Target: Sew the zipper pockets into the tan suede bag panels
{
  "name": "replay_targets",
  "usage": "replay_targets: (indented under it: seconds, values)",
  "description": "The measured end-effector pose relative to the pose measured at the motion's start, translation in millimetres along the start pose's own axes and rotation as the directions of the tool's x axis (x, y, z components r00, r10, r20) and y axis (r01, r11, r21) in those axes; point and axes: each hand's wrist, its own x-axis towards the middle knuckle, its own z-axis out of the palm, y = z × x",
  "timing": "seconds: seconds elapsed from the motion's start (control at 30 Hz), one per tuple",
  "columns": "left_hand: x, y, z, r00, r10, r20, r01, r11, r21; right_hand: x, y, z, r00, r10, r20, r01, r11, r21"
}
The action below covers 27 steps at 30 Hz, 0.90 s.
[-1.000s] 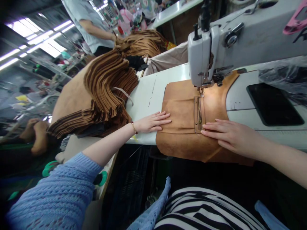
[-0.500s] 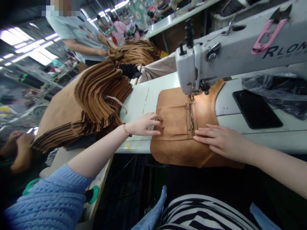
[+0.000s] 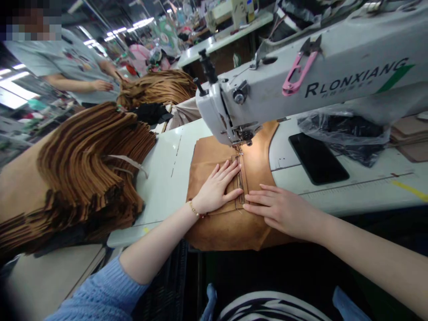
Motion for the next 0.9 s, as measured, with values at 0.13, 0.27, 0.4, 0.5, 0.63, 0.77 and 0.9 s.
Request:
replay_targets:
  seconds: [0.13, 0.27, 0.4, 0.5, 0.63, 0.77, 0.9]
  values:
    - [0.8, 0.9, -4.4, 0.999, -0.013, 0.03, 0.013, 1.0, 0.001, -1.8, -0.1, 3.0, 1.0, -0.011, 0.007, 0.012, 1.0, -0.026]
    - [2.6, 1.4, -5.3, 0.999, -0.02, 0.049, 0.02, 1.0, 0.008, -5.2, -2.9, 3.9, 0.998, 0.048, -0.032, -0.051, 0.993, -0.104]
    - [2.6, 1.4, -5.5, 0.998, -0.021, 0.062, 0.021, 1.0, 0.01, -7.0, -6.7, 3.4, 0.994, 0.097, -0.056, -0.103, 0.986, -0.128]
    - [2.6, 1.2, -6.6, 0.998, -0.022, 0.055, 0.021, 1.0, 0.012, -6.5, -7.1, 4.4, 0.997, 0.064, -0.031, -0.067, 0.993, -0.099]
    - [4.9, -1.6, -8.4, 1.0, 0.0, 0.016, 0.0, 1.0, 0.011, -5.7, -6.0, 6.7, 0.999, 0.043, -0.022, -0.045, 0.994, -0.101]
    - [7.6, -3.3, -7.0, 0.998, 0.044, -0.047, -0.045, 0.999, -0.01, -8.7, -2.1, 4.9, 0.999, 0.039, 0.017, -0.035, 0.985, -0.171]
    - [7.3, 1.4, -2.9, 0.997, 0.005, -0.081, -0.009, 0.999, -0.046, -13.5, 4.4, -1.8, 0.996, 0.008, 0.089, 0.014, 0.97, -0.244]
